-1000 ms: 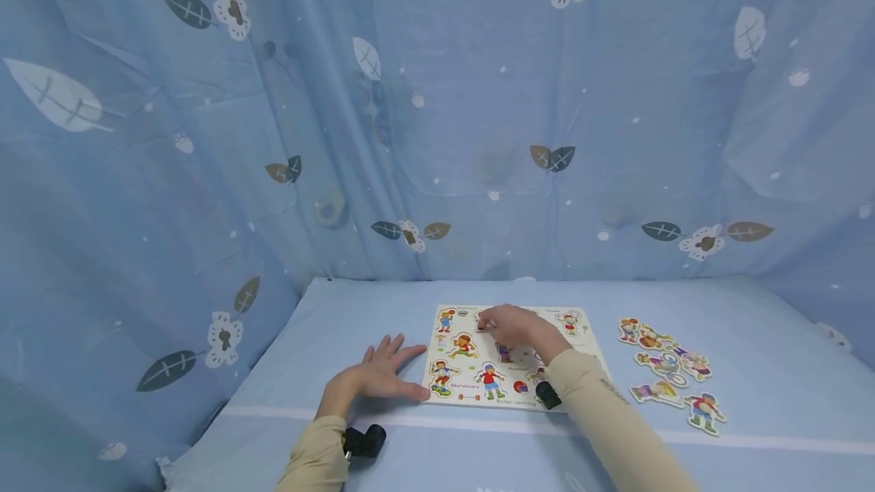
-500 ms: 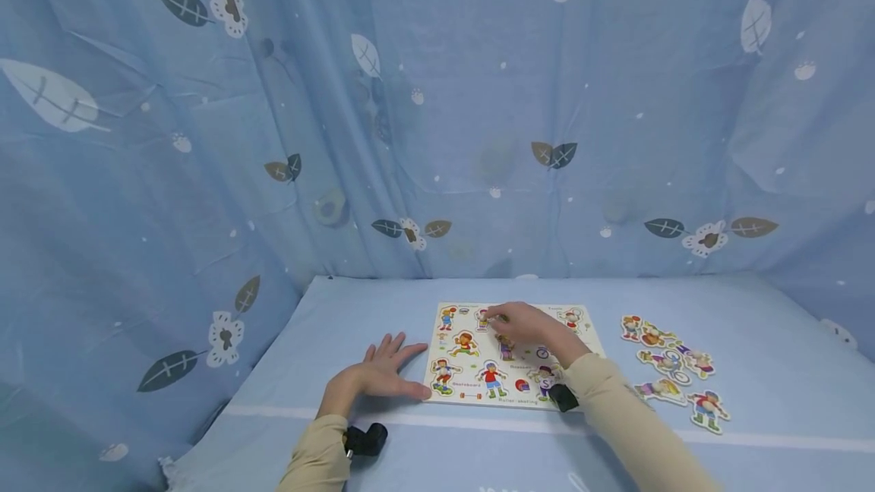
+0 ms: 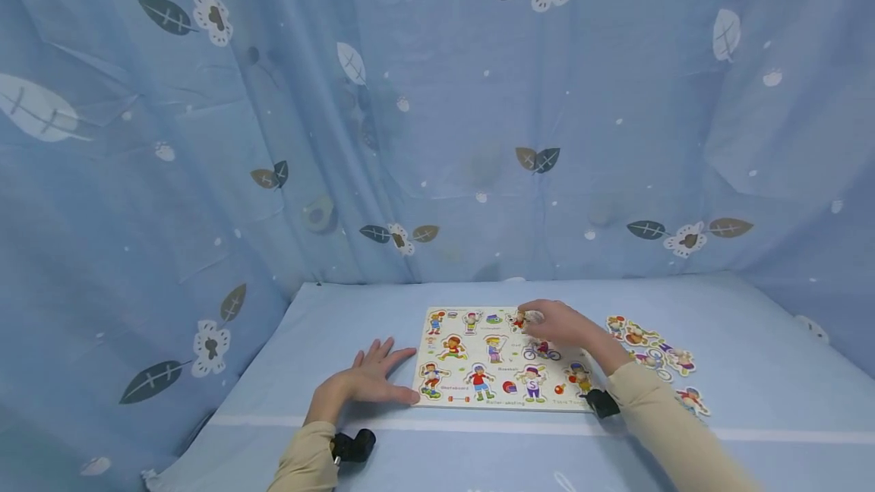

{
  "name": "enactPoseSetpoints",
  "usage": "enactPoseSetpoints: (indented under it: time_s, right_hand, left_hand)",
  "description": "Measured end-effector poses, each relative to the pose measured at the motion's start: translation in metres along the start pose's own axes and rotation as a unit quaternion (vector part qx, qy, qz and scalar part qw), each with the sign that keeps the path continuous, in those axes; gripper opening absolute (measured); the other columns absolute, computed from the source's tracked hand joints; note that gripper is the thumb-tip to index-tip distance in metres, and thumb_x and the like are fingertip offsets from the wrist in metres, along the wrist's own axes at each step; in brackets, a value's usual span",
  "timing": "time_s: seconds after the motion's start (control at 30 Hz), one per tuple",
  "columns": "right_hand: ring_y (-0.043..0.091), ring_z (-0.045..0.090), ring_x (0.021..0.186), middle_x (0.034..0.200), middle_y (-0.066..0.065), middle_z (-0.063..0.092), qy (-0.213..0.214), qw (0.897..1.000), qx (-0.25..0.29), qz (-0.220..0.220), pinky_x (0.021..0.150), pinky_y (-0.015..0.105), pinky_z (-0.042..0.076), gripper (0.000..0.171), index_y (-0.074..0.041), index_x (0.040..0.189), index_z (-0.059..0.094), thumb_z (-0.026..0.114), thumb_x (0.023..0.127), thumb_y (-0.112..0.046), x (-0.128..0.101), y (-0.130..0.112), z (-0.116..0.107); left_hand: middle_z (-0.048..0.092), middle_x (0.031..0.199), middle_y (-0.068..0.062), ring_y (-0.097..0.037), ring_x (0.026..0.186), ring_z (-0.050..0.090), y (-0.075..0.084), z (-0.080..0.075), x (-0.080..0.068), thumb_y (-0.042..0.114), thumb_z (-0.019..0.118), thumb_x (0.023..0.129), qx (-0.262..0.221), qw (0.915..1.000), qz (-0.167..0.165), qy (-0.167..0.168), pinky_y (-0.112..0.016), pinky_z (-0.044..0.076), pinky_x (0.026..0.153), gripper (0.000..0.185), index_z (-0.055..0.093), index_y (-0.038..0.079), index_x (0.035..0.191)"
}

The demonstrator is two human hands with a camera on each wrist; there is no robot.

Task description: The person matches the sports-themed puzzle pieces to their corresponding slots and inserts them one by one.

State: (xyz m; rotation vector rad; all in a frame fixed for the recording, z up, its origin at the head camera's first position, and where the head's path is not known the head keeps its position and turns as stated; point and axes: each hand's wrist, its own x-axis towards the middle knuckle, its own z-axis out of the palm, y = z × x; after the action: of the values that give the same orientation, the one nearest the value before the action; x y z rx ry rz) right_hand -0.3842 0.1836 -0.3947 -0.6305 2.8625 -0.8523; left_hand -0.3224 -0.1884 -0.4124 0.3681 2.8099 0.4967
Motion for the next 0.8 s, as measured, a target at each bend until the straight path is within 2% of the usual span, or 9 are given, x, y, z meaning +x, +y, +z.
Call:
enactPoseSetpoints:
  time_s: [0.23, 0.5, 0.57, 0.7, 0.8]
  right_hand:
    - [0.048, 0.04, 0.135, 0.143, 0.026, 0.049, 0.033, 0.999, -0.009, 0.01, 0.108, 0.061, 0.037, 0.049, 0.001, 0.14, 0.053, 0.063, 0.095, -0.016, -0.01, 0.03, -0.016]
    - [0.055, 0.032, 0.136, 0.146, 0.034, 0.039, 0.081, 0.997, -0.003, 0.016, 0.11, 0.068, 0.028, 0.051, 0.006, 0.137, 0.052, 0.065, 0.092, -0.013, -0.031, 0.062, -0.027]
    - [0.056, 0.033, 0.135, 0.146, 0.035, 0.039, 0.089, 0.996, -0.001, 0.025, 0.109, 0.067, 0.03, 0.052, 0.006, 0.137, 0.051, 0.066, 0.091, -0.014, -0.036, 0.072, -0.029]
    - [0.052, 0.047, 0.126, 0.144, 0.036, 0.039, 0.091, 0.994, 0.014, 0.06, 0.101, 0.062, 0.043, 0.054, 0.007, 0.139, 0.049, 0.065, 0.093, -0.015, -0.046, 0.091, -0.035]
    - [0.05, 0.05, 0.122, 0.142, 0.037, 0.04, 0.089, 0.992, 0.011, 0.087, 0.098, 0.062, 0.044, 0.056, 0.009, 0.139, 0.047, 0.065, 0.093, -0.018, -0.054, 0.1, -0.04]
  left_hand:
    - [0.017, 0.164, -0.017, -0.041, 0.151, 0.006, -0.001, 0.0, 0.0, 0.07, 0.07, 0.072, 0.001, 0.9999, -0.01, -0.001, -0.062, 0.007, 0.12, 0.097, 0.038, 0.028, 0.153]
    - [0.017, 0.164, -0.018, -0.042, 0.151, 0.006, 0.002, 0.0, -0.001, 0.068, 0.071, 0.073, 0.0, 0.9999, -0.011, -0.001, -0.063, 0.007, 0.119, 0.096, 0.039, 0.027, 0.153]
    - [0.017, 0.164, -0.018, -0.042, 0.151, 0.006, 0.002, 0.0, -0.001, 0.068, 0.071, 0.073, 0.0, 0.9999, -0.012, -0.001, -0.063, 0.007, 0.12, 0.096, 0.039, 0.027, 0.153]
    - [0.018, 0.163, -0.018, -0.042, 0.151, 0.007, 0.002, -0.001, -0.001, 0.067, 0.072, 0.073, 0.0, 0.9999, -0.012, 0.001, -0.063, 0.007, 0.119, 0.095, 0.039, 0.026, 0.152]
    - [0.018, 0.163, -0.019, -0.042, 0.151, 0.006, 0.002, -0.001, -0.002, 0.067, 0.072, 0.073, -0.002, 1.0, -0.009, 0.0, -0.063, 0.007, 0.119, 0.096, 0.039, 0.025, 0.152]
